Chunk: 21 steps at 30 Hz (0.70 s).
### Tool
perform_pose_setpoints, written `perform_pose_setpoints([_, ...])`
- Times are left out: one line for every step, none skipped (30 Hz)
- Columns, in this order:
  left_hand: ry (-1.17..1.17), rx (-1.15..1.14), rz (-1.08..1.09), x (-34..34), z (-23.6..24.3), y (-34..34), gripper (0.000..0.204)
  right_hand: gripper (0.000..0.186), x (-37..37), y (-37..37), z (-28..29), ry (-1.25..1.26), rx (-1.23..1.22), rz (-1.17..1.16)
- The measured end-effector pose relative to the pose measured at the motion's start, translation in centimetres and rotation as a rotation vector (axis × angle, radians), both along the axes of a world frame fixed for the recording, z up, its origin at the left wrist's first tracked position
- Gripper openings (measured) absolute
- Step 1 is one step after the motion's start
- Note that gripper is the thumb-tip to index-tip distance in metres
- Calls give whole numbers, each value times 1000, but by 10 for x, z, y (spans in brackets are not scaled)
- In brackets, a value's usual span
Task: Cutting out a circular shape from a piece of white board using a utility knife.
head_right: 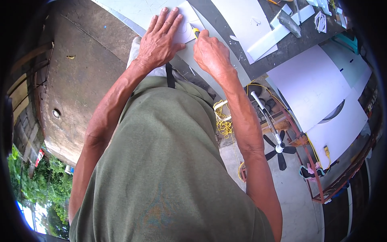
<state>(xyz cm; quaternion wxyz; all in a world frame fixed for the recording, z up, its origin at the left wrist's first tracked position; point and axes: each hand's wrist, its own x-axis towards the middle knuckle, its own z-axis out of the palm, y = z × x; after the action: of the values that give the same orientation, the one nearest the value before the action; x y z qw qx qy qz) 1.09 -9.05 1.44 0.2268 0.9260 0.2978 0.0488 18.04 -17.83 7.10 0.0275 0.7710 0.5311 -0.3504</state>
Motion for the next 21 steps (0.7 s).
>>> perform_pose_setpoints([12,7,4,0,-1,-1,87,30,-1,-1,0,0,0,-17])
perform_pose_setpoints([23,13,7,1,-2,-1,87,29,-2,-2,0,0,0,-34])
perform_pose_setpoints([22,11,3,0,-3,-1,87,29,-2,-2,0,-2,-1,-38])
perform_pose_setpoints([6,19,3,-1,-4,-1,86,30,-2,0,1,6,-6,-33])
perform_pose_setpoints([-11,26,4,-2,-5,-2,86,30,-2,0,1,14,-12,-28])
perform_pose_setpoints([-13,28,2,-3,-8,-1,86,30,0,2,1,12,-11,-30])
perform_pose_setpoints([-37,22,-8,-4,-10,-1,85,30,2,3,1,2,-17,-13])
perform_pose_setpoints([-60,15,-17,-5,-13,0,84,30,3,4,0,-9,-24,5])
perform_pose_setpoints([-63,18,-20,-5,-13,0,84,30,5,5,1,-11,-21,3])
perform_pose_setpoints([-81,41,-18,-5,-14,-1,84,31,6,5,1,-19,-24,22])
perform_pose_setpoints([-100,64,-17,-4,-15,-1,84,31,7,5,1,-26,-27,41])
perform_pose_setpoints([-98,58,-15,-4,-16,-1,84,31,6,5,2,-24,-33,42])
perform_pose_setpoints([-85,67,-15,-4,-18,0,85,31,4,6,3,-21,-34,30])
perform_pose_setpoints([-71,76,-14,-4,-20,-1,86,30,2,6,3,-17,-34,18])
perform_pose_setpoints([-71,75,-13,-4,-19,-1,86,30,0,5,2,-18,-35,19])
perform_pose_setpoints([-78,67,-11,-3,-19,-1,85,30,-2,3,0,-32,-23,0])
perform_pose_setpoints([-84,61,-9,-3,-18,-1,85,30,-4,2,-1,-46,-10,-19])
perform_pose_setpoints([-84,61,-9,-3,-18,-1,85,30,-5,1,-1,-46,-9,-19])
perform_pose_setpoints([-67,62,-6,-3,-17,-2,86,30,-6,1,-1,-42,-12,-26])
perform_pose_setpoints([-50,63,-4,-2,-17,-2,86,30,-6,0,-1,-38,-14,-33])
perform_pose_setpoints([-48,64,-3,-2,-17,-3,86,30,-7,0,-1,-36,-13,-32])
